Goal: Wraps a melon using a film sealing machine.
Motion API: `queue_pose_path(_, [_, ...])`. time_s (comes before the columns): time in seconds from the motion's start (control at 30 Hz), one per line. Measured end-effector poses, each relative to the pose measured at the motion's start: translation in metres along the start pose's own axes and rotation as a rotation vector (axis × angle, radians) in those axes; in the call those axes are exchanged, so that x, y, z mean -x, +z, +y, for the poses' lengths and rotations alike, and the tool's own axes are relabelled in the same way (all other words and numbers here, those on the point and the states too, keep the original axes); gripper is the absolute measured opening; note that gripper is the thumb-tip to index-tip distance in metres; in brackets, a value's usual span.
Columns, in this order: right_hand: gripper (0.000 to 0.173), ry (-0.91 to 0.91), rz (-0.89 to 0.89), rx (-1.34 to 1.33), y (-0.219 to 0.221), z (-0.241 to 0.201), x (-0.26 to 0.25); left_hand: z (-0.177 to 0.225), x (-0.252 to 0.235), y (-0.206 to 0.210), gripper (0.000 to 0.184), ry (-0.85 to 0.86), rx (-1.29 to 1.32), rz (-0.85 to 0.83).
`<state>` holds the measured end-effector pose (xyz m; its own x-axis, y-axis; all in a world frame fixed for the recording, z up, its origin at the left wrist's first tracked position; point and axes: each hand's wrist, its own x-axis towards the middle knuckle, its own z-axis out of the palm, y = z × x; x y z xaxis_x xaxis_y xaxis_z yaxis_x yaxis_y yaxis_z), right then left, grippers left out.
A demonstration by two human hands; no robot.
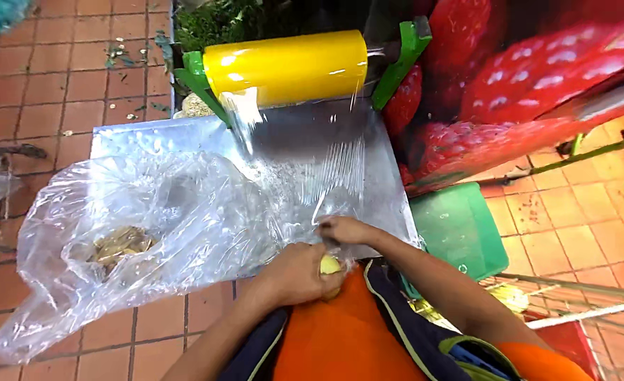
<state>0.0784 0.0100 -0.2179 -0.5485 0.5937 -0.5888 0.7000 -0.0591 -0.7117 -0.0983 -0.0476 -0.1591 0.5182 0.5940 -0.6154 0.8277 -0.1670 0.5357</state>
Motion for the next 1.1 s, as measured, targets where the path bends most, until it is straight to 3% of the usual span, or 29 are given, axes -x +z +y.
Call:
queue_pose_path(0.1, [0.033, -0.093, 0.139, 0.187, -0.017, -0.008, -0.006, -0.005, 0.007, 0.009, 0.063, -0.056, 0.058, 0.018])
queue_pose_path(0.23, [0.031, -0.389, -0.076, 0.455, -0.011, 0.024, -0.023, -0.005, 0.017, 0.027, 0.057, -0.026, 0.060, 0.092])
queue_pose_path(0.3, [0.028, -0.543, -0.184, 0.470, -0.003, 0.040, -0.024, -0.001, 0.024, 0.039, 0.054, -0.019, 0.058, 0.145])
queue_pose_path(0.4, [0.025, -0.660, -0.237, 0.451, -0.002, 0.031, -0.001, 0.008, 0.028, 0.052, 0.052, -0.039, 0.057, 0.145])
queue_pose_path(0.5, [0.024, -0.683, -0.120, 0.400, -0.015, 0.014, 0.024, 0.010, 0.022, 0.062, 0.051, -0.027, 0.058, 0.122])
queue_pose_path(0.57, [0.026, -0.735, 0.054, 0.415, -0.025, -0.005, 0.044, 0.012, 0.018, 0.065, 0.051, -0.001, 0.052, 0.111])
queue_pose_path(0.7, [0.030, -0.893, 0.407, 0.574, -0.042, -0.093, 0.132, 0.014, 0.015, 0.064, 0.050, 0.087, 0.023, 0.066])
queue_pose_path(0.77, [0.028, -0.836, 0.547, 0.707, -0.021, -0.117, 0.139, 0.011, 0.019, 0.067, 0.048, 0.160, 0.010, 0.101])
queue_pose_path(0.8, [0.025, -0.724, 0.525, 0.798, 0.001, -0.111, 0.117, 0.009, 0.023, 0.068, 0.047, 0.188, 0.009, 0.117])
queue_pose_path(0.9, [0.023, 0.021, -0.007, 0.900, 0.065, -0.049, 0.003, 0.002, 0.037, 0.066, 0.055, 0.202, 0.000, -0.016])
queue_pose_path(0.93, [0.024, 0.158, -0.076, 0.877, 0.072, -0.030, -0.018, -0.003, 0.043, 0.070, 0.056, 0.215, 0.000, -0.029])
queue_pose_path(1.0, [0.035, 0.126, -0.008, 0.853, 0.047, -0.050, -0.013, -0.017, 0.055, 0.064, 0.057, 0.232, 0.011, -0.004])
queue_pose_path(1.1, [0.032, -0.306, 0.436, 0.780, 0.029, -0.146, 0.101, -0.037, 0.076, 0.076, 0.050, 0.257, 0.079, 0.078])
